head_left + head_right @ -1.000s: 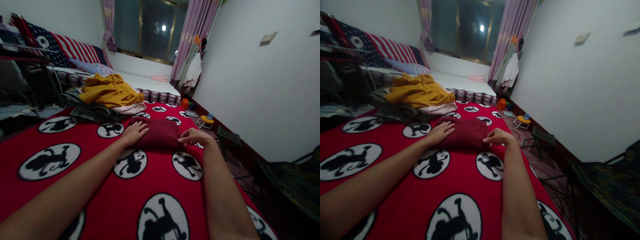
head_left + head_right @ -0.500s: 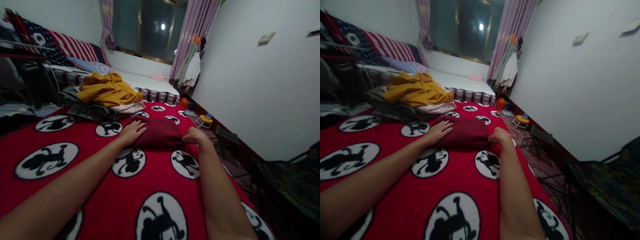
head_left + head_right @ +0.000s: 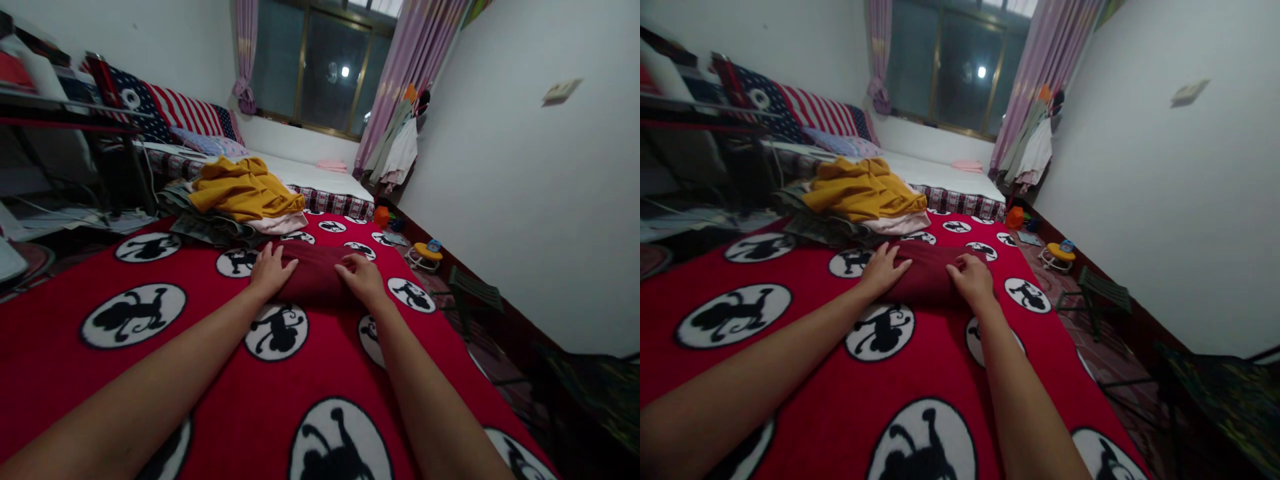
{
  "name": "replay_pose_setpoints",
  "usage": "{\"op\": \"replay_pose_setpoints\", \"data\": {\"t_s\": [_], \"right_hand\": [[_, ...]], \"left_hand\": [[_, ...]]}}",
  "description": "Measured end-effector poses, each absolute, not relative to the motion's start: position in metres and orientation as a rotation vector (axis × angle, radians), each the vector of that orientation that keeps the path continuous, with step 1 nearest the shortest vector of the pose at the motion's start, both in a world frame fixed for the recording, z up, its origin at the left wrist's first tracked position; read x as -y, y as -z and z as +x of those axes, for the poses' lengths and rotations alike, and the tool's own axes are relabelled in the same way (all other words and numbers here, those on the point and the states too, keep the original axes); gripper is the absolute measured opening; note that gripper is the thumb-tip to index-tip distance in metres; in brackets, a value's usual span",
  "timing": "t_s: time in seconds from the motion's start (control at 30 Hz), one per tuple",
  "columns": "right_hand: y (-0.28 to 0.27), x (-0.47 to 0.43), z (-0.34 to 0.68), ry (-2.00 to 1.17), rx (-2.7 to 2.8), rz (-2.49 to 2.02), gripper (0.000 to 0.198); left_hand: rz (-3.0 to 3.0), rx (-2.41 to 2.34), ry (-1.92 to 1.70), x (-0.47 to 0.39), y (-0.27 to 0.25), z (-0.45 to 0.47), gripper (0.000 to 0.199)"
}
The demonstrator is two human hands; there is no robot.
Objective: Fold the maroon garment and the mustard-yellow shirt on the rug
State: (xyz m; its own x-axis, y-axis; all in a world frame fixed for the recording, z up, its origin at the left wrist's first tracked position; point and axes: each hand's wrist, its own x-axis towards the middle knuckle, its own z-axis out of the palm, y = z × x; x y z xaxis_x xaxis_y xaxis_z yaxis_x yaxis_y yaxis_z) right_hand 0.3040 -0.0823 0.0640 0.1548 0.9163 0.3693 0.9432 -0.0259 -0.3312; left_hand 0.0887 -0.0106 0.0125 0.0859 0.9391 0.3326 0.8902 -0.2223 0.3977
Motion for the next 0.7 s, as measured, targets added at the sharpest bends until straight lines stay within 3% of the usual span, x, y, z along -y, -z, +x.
{"op": "replay_pose_setpoints", "data": {"t_s": [0.13, 0.33, 0.5, 0.57, 0.63, 0.7], "right_hand": [[-0.053, 0.083, 0.278, 0.08, 1.843, -2.015, 0.041], [-0.073, 0.093, 0.262, 0.142, 1.92, -1.877, 0.036], [-0.073, 0.106, 0.222, 0.031, 2.251, -1.72, 0.106], [-0.065, 0.108, 0.211, 0.091, 2.248, -1.807, 0.123], [-0.059, 0.106, 0.208, 0.177, 2.138, -1.878, 0.12], [-0.056, 0.102, 0.214, 0.219, 2.02, -1.918, 0.103]], "left_hand": [[2.126, -2.047, -0.765, 0.011, -0.028, 0.071, 0.074], [1.963, -1.725, -0.524, 0.002, -0.044, 0.047, 0.041], [1.519, -1.21, -0.846, 0.019, -0.062, 0.057, 0.037], [1.401, -1.111, -0.925, 0.029, -0.069, 0.068, 0.041], [1.35, -1.037, -0.986, 0.037, -0.074, 0.08, 0.042], [1.33, -0.958, -1.049, 0.042, -0.075, 0.088, 0.041]]}}
